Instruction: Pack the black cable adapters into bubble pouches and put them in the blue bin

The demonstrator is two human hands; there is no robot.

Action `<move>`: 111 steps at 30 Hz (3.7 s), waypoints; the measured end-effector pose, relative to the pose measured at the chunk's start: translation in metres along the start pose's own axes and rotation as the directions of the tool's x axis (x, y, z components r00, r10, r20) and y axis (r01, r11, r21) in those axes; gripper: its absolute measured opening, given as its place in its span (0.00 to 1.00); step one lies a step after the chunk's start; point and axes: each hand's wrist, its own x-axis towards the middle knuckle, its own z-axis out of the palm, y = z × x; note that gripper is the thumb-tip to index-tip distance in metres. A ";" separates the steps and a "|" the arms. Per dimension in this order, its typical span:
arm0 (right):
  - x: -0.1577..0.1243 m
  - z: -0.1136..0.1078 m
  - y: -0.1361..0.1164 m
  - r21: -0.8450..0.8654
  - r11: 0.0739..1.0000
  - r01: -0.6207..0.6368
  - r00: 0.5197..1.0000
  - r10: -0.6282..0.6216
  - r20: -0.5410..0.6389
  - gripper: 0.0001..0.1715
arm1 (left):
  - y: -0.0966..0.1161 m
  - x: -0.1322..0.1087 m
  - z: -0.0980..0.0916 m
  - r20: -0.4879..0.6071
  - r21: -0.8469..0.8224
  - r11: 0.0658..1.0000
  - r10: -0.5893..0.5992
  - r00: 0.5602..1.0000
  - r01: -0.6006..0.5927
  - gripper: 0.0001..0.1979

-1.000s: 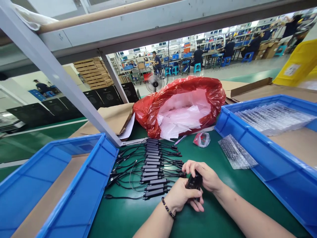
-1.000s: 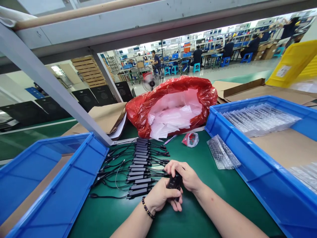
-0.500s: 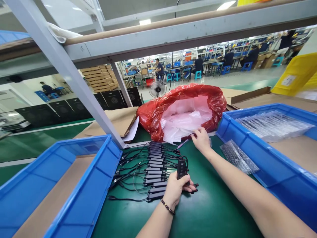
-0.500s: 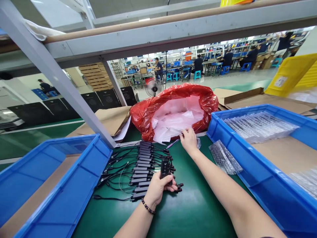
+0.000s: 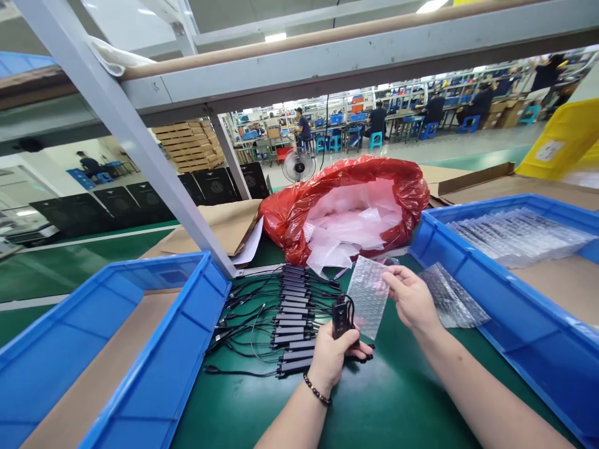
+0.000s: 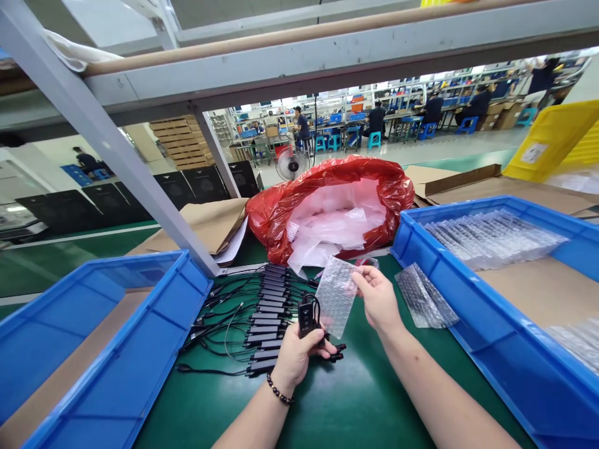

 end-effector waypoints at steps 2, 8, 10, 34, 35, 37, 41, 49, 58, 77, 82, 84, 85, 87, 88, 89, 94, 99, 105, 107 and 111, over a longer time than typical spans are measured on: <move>-0.010 0.002 0.008 0.015 0.994 -0.111 0.981 0.107 0.165 0.21 | -0.002 0.002 0.000 -0.041 0.016 0.999 0.031 0.999 -0.031 0.17; -0.021 -0.002 0.029 -0.100 0.976 -0.194 0.940 0.214 0.265 0.19 | -0.002 0.004 -0.002 -0.051 0.024 0.998 -0.049 0.997 0.050 0.17; -0.014 -0.006 0.032 0.002 0.981 -0.192 0.972 0.189 0.142 0.19 | -0.003 0.003 -0.002 0.046 0.047 0.991 -0.128 0.991 0.126 0.16; -0.010 -0.022 0.019 -0.363 0.928 0.090 0.927 0.055 0.370 0.20 | -0.009 0.000 -0.003 0.224 -0.003 0.973 -0.225 0.948 0.231 0.37; -0.010 -0.022 0.019 -0.402 0.908 0.114 0.917 0.059 0.394 0.19 | -0.010 0.000 -0.002 0.214 0.004 0.974 -0.223 0.951 0.227 0.36; -0.011 -0.021 0.021 -0.448 0.881 0.149 0.879 0.089 0.468 0.19 | -0.011 0.001 -0.002 0.175 0.013 0.977 -0.213 0.961 0.214 0.28; -0.022 -0.013 0.028 -0.364 0.913 0.187 0.873 0.016 0.487 0.24 | -0.011 0.005 -0.003 0.061 -0.045 0.989 -0.141 0.988 0.143 0.16; -0.055 0.009 0.051 -0.487 0.613 0.623 0.729 -0.227 0.646 0.35 | -0.009 0.004 -0.002 -0.032 -0.346 0.938 -0.039 0.999 0.025 0.11; -0.048 0.001 0.044 -0.412 0.645 0.644 0.668 -0.211 0.714 0.34 | 0.008 0.011 -0.014 -0.093 -0.385 0.920 0.037 0.995 -0.070 0.18; -0.049 0.007 0.053 -0.374 0.848 0.376 0.706 -0.001 0.708 0.42 | -0.001 0.017 -0.018 -0.187 -0.534 0.843 -0.040 0.981 -0.068 0.12; -0.050 0.004 0.058 -0.424 0.737 0.526 0.698 -0.090 0.711 0.36 | 0.000 0.018 -0.017 -0.224 -0.551 0.829 -0.031 0.974 -0.101 0.10; -0.049 0.004 0.058 -0.455 0.688 0.565 0.723 -0.146 0.676 0.33 | 0.000 0.017 -0.014 -0.175 -0.552 0.830 -0.027 0.984 -0.075 0.10; -0.048 0.003 0.058 -0.476 0.658 0.584 0.732 -0.172 0.659 0.33 | -0.001 0.016 -0.012 -0.149 -0.553 0.831 -0.027 0.988 -0.060 0.10; -0.046 0.003 0.056 -0.505 0.600 0.620 0.735 -0.220 0.642 0.30 | -0.004 0.012 -0.006 -0.106 -0.551 0.833 -0.023 0.994 -0.040 0.10; -0.045 0.003 0.056 -0.508 0.579 0.638 0.729 -0.243 0.640 0.29 | -0.006 0.010 -0.003 -0.084 -0.547 0.837 -0.025 0.996 -0.025 0.11; -0.044 0.003 0.055 -0.500 0.565 0.656 0.718 -0.264 0.644 0.27 | -0.009 0.008 0.000 -0.062 -0.540 0.841 -0.034 0.998 -0.005 0.12; -0.040 0.001 0.056 -0.434 0.537 0.724 0.651 -0.323 0.687 0.23 | -0.019 0.002 0.007 0.010 -0.512 0.854 -0.102 0.995 0.092 0.15; -0.040 0.001 0.050 -0.343 0.520 0.782 0.557 -0.336 0.759 0.28 | -0.011 0.008 -0.004 -0.066 -0.482 0.876 -0.078 0.995 0.036 0.14; -0.042 0.003 0.039 -0.276 0.642 0.716 0.505 -0.203 0.839 0.27 | 0.002 0.015 -0.014 -0.148 -0.474 0.879 -0.014 0.989 -0.059 0.15; -0.042 0.002 0.040 -0.293 0.675 0.677 0.534 -0.178 0.827 0.24 | 0.004 0.014 -0.012 -0.118 -0.483 0.875 -0.027 0.993 -0.034 0.15; -0.042 0.000 0.048 -0.369 0.666 0.648 0.637 -0.209 0.742 0.20 | 0.002 0.012 -0.008 -0.104 -0.494 0.869 -0.037 0.994 -0.019 0.14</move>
